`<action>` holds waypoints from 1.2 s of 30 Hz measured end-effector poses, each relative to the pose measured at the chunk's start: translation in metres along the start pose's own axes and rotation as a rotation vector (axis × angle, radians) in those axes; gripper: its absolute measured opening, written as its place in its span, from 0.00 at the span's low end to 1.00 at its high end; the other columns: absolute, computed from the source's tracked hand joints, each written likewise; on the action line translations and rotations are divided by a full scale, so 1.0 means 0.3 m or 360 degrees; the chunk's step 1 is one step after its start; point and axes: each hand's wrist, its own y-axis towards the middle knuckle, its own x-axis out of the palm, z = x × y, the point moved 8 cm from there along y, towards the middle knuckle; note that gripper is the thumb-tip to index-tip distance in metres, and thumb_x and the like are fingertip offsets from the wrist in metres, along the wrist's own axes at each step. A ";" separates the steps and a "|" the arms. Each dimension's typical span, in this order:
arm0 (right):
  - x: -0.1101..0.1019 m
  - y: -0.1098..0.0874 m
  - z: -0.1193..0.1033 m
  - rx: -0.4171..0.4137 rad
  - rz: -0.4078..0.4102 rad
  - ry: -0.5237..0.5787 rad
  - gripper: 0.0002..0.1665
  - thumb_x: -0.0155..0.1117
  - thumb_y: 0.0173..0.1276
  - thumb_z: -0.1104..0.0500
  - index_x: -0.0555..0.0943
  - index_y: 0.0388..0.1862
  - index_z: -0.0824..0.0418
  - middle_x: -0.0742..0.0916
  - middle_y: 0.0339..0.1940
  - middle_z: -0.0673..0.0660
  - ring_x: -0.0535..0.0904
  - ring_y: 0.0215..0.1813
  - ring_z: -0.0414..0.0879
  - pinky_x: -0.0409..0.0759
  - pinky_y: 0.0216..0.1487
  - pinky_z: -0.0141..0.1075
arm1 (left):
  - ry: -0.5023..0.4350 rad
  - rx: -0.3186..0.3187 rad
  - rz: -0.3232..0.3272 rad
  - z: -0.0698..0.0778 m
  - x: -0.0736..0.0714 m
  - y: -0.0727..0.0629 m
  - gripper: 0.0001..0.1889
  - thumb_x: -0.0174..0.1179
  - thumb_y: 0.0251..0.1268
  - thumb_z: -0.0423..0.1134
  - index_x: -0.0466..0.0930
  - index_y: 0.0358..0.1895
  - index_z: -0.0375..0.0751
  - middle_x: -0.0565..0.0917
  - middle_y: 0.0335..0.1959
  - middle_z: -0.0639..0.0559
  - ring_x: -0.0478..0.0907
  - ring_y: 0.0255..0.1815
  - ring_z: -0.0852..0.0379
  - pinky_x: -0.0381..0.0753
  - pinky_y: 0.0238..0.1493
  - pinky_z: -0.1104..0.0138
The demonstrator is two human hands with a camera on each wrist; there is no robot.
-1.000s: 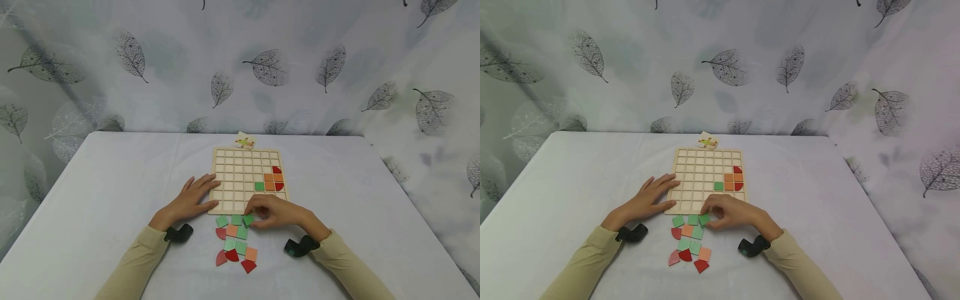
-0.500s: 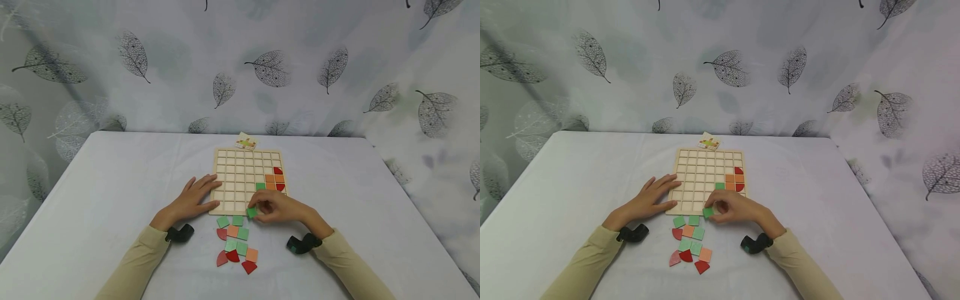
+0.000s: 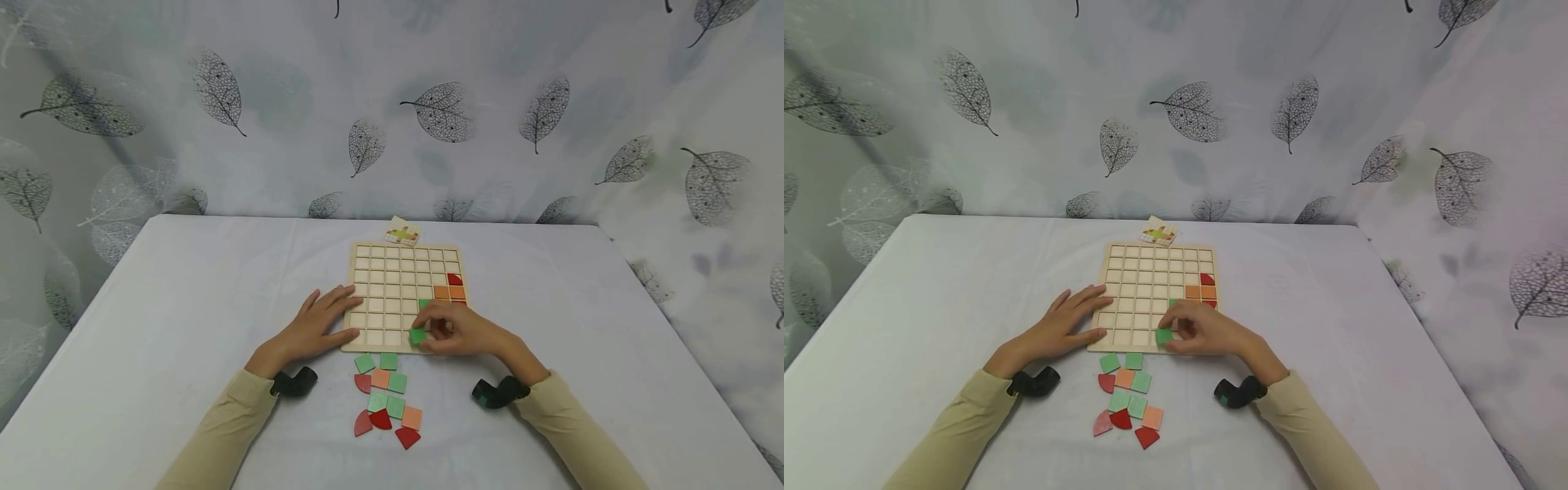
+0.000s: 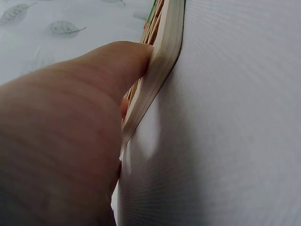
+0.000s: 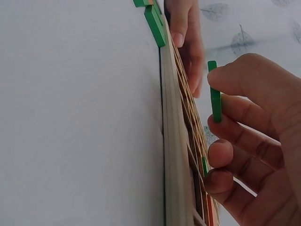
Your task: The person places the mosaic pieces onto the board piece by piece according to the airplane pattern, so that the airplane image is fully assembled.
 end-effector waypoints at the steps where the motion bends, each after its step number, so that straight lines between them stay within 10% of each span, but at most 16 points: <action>1: -0.004 0.001 0.002 0.0013 0.0011 -0.0013 0.14 0.70 0.61 0.65 0.82 0.47 0.59 0.81 0.35 0.54 0.73 0.28 0.48 0.72 0.27 0.32 | 0.0000 0.0000 0.0001 0.000 0.000 0.000 0.31 0.60 0.67 0.49 0.67 0.70 0.44 0.60 0.75 0.43 0.52 0.77 0.41 0.40 0.73 0.41; 36: -0.105 0.022 0.050 -0.0026 0.0456 -0.0305 0.16 0.73 0.58 0.67 0.81 0.46 0.64 0.85 0.42 0.57 0.79 0.41 0.51 0.79 0.41 0.41 | 0.0003 0.0015 0.0014 0.000 -0.003 -0.002 0.31 0.61 0.66 0.49 0.68 0.70 0.43 0.60 0.75 0.44 0.53 0.77 0.42 0.40 0.74 0.41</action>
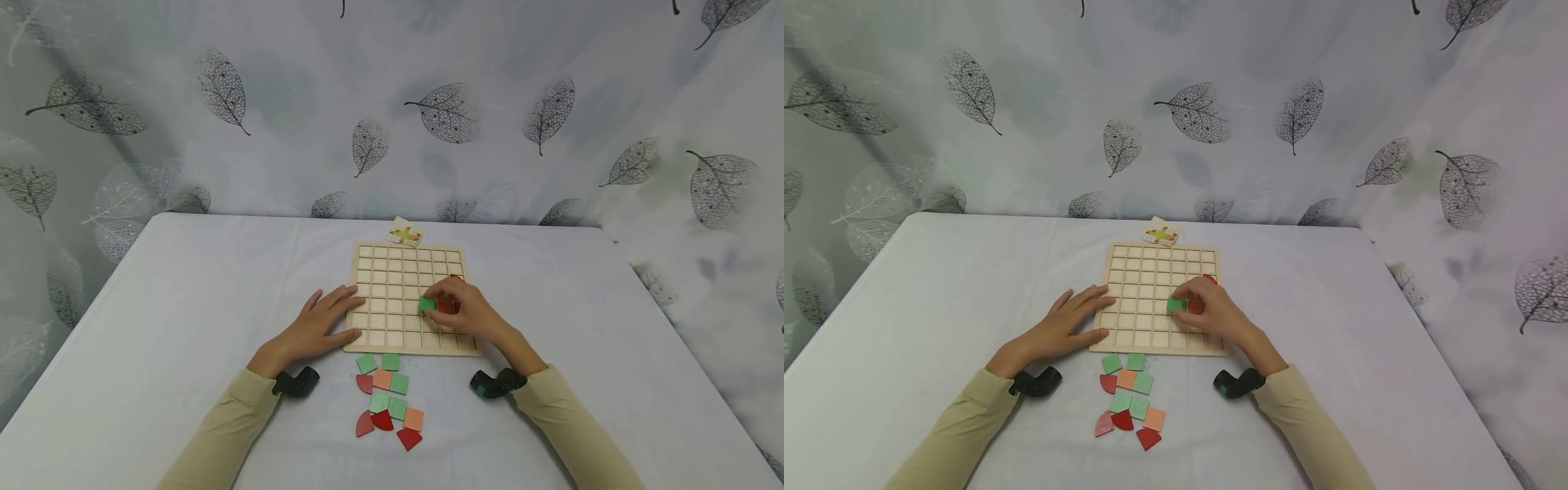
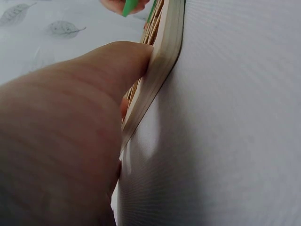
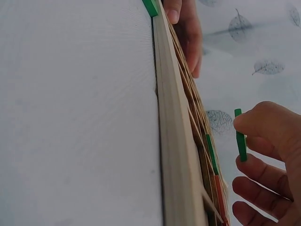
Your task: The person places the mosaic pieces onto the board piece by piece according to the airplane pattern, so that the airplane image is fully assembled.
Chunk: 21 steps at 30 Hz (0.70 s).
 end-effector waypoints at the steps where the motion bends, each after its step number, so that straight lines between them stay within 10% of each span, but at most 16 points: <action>1: -0.002 0.002 0.002 0.0013 0.0020 -0.0021 0.16 0.73 0.58 0.66 0.81 0.46 0.64 0.85 0.42 0.57 0.79 0.41 0.51 0.80 0.41 0.42 | 0.0000 0.0001 0.0001 0.000 0.000 0.000 0.31 0.61 0.67 0.49 0.68 0.70 0.43 0.60 0.75 0.44 0.53 0.77 0.42 0.40 0.74 0.41; 21: -0.005 0.020 0.081 0.0343 0.0078 -0.0044 0.09 0.71 0.62 0.64 0.83 0.41 0.64 0.84 0.37 0.56 0.80 0.36 0.46 0.81 0.36 0.35 | -0.0015 -0.0003 -0.0008 0.002 -0.004 -0.002 0.31 0.61 0.67 0.49 0.67 0.70 0.43 0.60 0.76 0.44 0.52 0.77 0.42 0.39 0.74 0.42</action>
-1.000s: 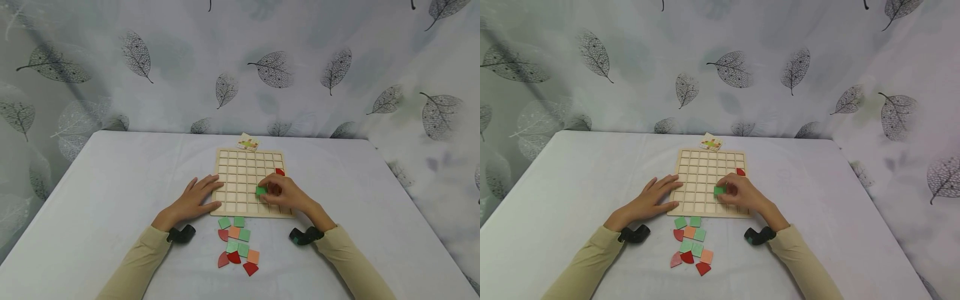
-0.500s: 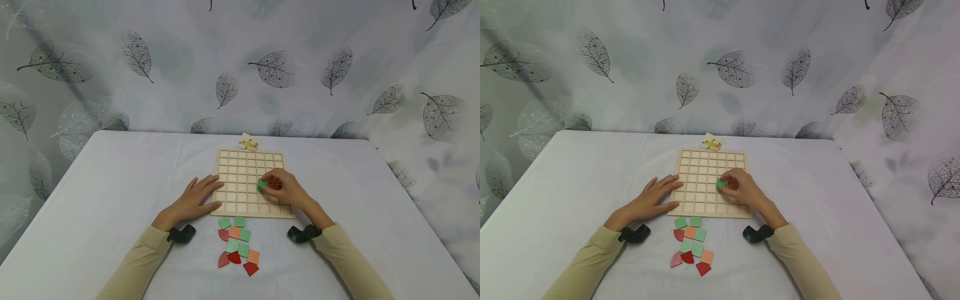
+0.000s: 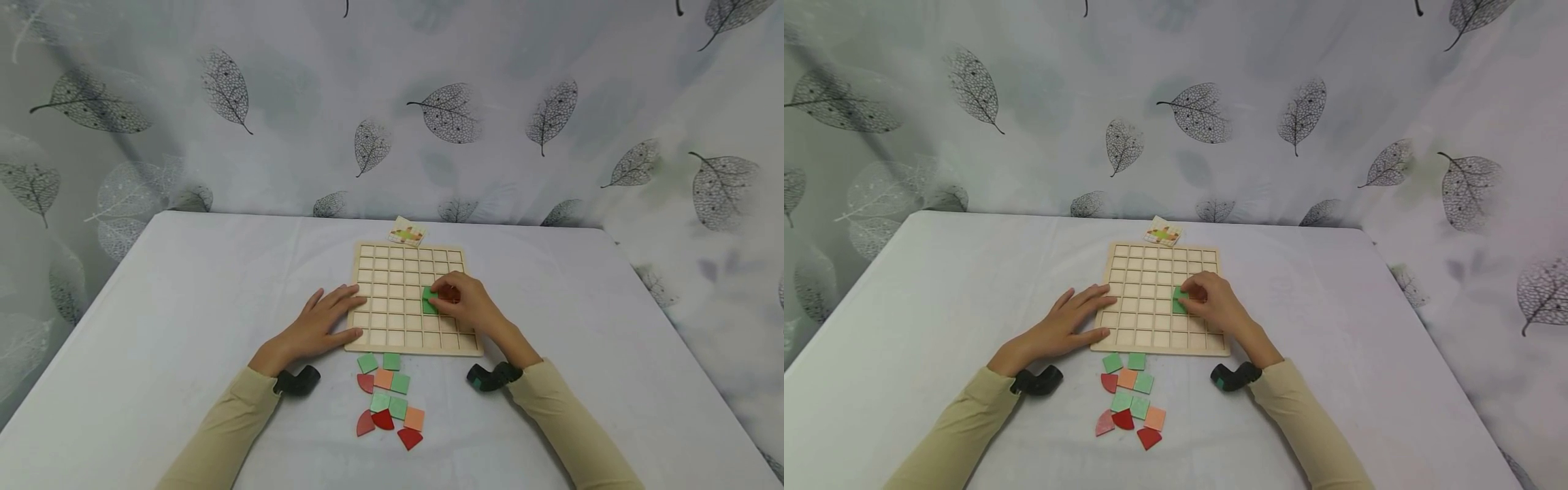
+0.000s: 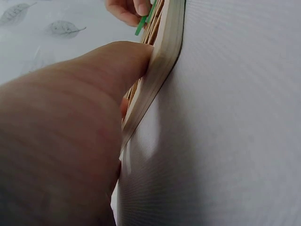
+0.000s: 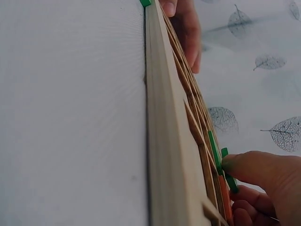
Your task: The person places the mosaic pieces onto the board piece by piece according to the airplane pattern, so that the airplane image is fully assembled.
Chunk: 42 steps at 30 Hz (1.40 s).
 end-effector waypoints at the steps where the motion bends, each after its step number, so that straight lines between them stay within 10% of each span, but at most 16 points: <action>1: 0.000 0.001 0.002 0.0002 0.0004 -0.0007 0.09 0.71 0.62 0.64 0.83 0.40 0.64 0.84 0.37 0.56 0.80 0.36 0.46 0.81 0.36 0.35 | -0.0001 0.0001 -0.0001 -0.001 0.001 0.001 0.31 0.60 0.67 0.49 0.67 0.70 0.43 0.60 0.76 0.44 0.52 0.77 0.42 0.39 0.74 0.42; 42: -0.003 -0.007 -0.014 -0.0084 0.0064 0.0070 0.06 0.65 0.65 0.70 0.86 0.39 0.65 0.84 0.45 0.60 0.71 0.31 0.39 0.72 0.31 0.31 | 0.0016 -0.0004 -0.0004 -0.003 0.003 0.004 0.31 0.61 0.67 0.48 0.67 0.70 0.43 0.60 0.76 0.44 0.52 0.77 0.42 0.39 0.74 0.42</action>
